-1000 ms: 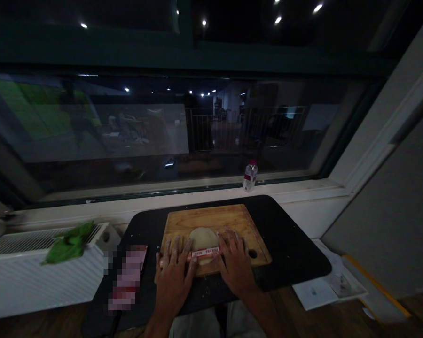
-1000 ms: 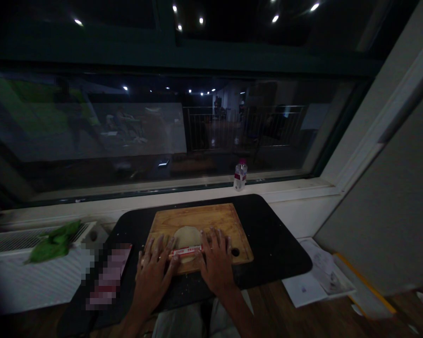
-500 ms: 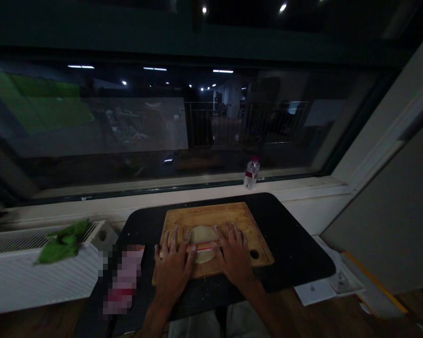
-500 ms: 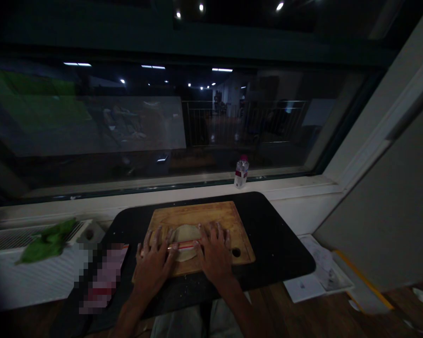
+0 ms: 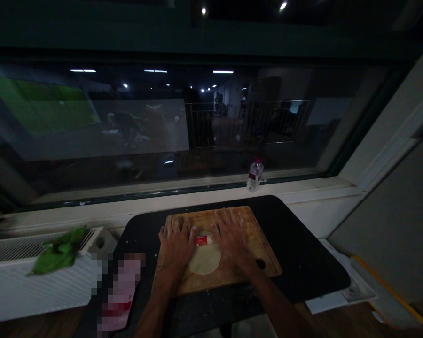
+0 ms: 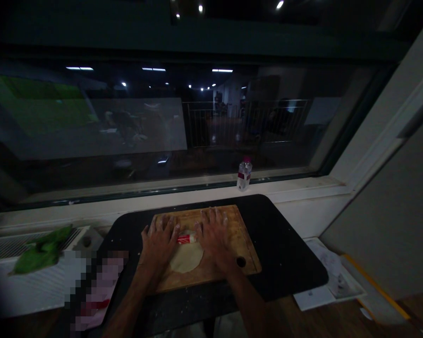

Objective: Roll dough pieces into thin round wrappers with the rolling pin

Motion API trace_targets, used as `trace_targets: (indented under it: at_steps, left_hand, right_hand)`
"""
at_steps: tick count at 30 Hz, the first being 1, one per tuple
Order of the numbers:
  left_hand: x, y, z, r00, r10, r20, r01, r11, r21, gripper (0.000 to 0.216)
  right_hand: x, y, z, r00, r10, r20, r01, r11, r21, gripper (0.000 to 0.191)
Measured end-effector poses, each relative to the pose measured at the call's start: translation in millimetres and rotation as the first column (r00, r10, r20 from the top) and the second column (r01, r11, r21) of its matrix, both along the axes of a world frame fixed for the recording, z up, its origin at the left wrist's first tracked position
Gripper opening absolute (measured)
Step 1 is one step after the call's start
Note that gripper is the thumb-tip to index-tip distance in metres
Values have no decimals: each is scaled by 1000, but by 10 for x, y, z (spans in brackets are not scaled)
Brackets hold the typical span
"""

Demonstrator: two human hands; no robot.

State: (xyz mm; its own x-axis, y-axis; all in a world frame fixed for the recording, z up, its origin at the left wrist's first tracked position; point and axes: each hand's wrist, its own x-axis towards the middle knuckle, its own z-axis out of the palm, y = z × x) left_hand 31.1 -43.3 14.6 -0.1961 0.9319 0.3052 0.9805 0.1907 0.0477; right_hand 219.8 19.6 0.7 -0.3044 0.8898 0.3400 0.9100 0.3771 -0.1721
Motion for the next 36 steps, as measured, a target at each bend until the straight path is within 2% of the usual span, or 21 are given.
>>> trace_targets:
  at_steps: [8, 14, 20, 24, 29, 36]
  left_hand:
    - [-93, 402, 73, 1000, 2, -21, -3, 999, -45, 54]
    - [-121, 470, 36, 1000, 23, 9, -22, 998, -64, 55]
    - [-58, 175, -6, 999, 17, 36, -14, 996, -87, 51]
    - [-11, -73, -14, 998, -37, 53, 41, 996, -81, 47]
    - [49, -394, -86, 993, -91, 70, 91, 996, 14, 43]
    - [167, -865, -313, 996, -73, 59, 62, 984, 169, 43]
  right_hand:
    - [-128, 456, 48, 997, -47, -60, 39, 992, -117, 62]
    - [-124, 488, 27, 998, -54, -26, 48, 984, -170, 61]
    - [-40, 185, 23, 1000, 21, 15, -19, 988, -153, 56]
    - [38, -43, 58, 998, 55, 7, -54, 990, -130, 52]
    - [138, -301, -24, 994, 107, -38, -110, 991, -77, 48]
    - [319, -741, -226, 988, 128, -83, -123, 990, 66, 45]
